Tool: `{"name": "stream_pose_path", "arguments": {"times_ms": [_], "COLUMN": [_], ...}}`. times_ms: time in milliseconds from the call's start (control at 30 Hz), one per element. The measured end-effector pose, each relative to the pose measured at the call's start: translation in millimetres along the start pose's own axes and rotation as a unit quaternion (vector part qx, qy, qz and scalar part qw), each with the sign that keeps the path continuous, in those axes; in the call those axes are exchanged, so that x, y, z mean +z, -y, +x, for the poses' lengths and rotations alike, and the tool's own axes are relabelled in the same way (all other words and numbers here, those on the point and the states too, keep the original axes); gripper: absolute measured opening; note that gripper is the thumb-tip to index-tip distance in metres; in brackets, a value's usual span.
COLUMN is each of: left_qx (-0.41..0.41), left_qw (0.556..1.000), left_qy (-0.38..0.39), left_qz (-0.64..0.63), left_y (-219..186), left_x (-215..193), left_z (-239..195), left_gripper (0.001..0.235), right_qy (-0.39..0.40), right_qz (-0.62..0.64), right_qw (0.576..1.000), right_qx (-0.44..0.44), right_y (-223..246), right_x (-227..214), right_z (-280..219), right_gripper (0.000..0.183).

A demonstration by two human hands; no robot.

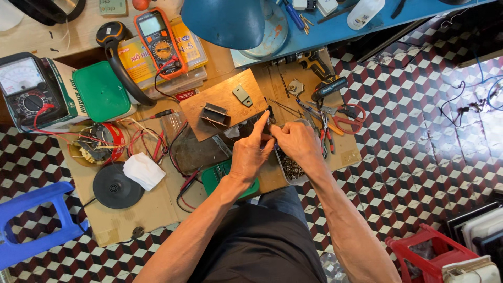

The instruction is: The person winds copper wire around a small metal core using both hands. They repeatedly wrap the wire, adjust the coil, and reposition the core on a wooden workbench. The person uses pliers to cut the wire and continues winding until the coil is formed.

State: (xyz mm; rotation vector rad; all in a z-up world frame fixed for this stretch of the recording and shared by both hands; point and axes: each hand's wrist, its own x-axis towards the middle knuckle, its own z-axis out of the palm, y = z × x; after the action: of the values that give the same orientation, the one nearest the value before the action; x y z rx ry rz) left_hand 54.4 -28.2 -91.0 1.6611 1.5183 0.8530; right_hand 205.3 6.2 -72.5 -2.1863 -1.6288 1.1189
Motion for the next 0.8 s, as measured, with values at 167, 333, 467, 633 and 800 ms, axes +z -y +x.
{"name": "stream_pose_path", "arguments": {"times_ms": [167, 333, 467, 633, 800], "left_qx": [0.005, 0.021, 0.131, 0.096, -0.296], "left_qw": [1.0, 1.0, 0.982, 0.974, 0.878], "left_qy": [0.003, -0.011, -0.112, -0.197, -0.146], "left_qz": [-0.005, 0.003, 0.083, 0.054, -0.347], "left_y": [0, -7, -22, -51, -38], "left_x": [-4, -6, -12, 0, 42], "left_z": [-2, -3, -8, -50, -46], "left_gripper": [0.069, 0.067, 0.058, 0.032, 0.037], "right_qy": [0.065, 0.114, 0.144, 0.232, 0.288], "right_qz": [0.145, 0.139, 0.242, 0.369, 0.42], "right_qw": [0.982, 0.978, 0.959, 0.899, 0.859], "right_qx": [-0.1, -0.107, -0.037, 0.034, 0.05], "right_y": [-19, -32, -41, -60, -71], "right_x": [-8, -11, -13, -13, -11], "right_z": [19, 26, 33, 43, 55], "right_gripper": [0.034, 0.026, 0.024, 0.02, 0.019]}}
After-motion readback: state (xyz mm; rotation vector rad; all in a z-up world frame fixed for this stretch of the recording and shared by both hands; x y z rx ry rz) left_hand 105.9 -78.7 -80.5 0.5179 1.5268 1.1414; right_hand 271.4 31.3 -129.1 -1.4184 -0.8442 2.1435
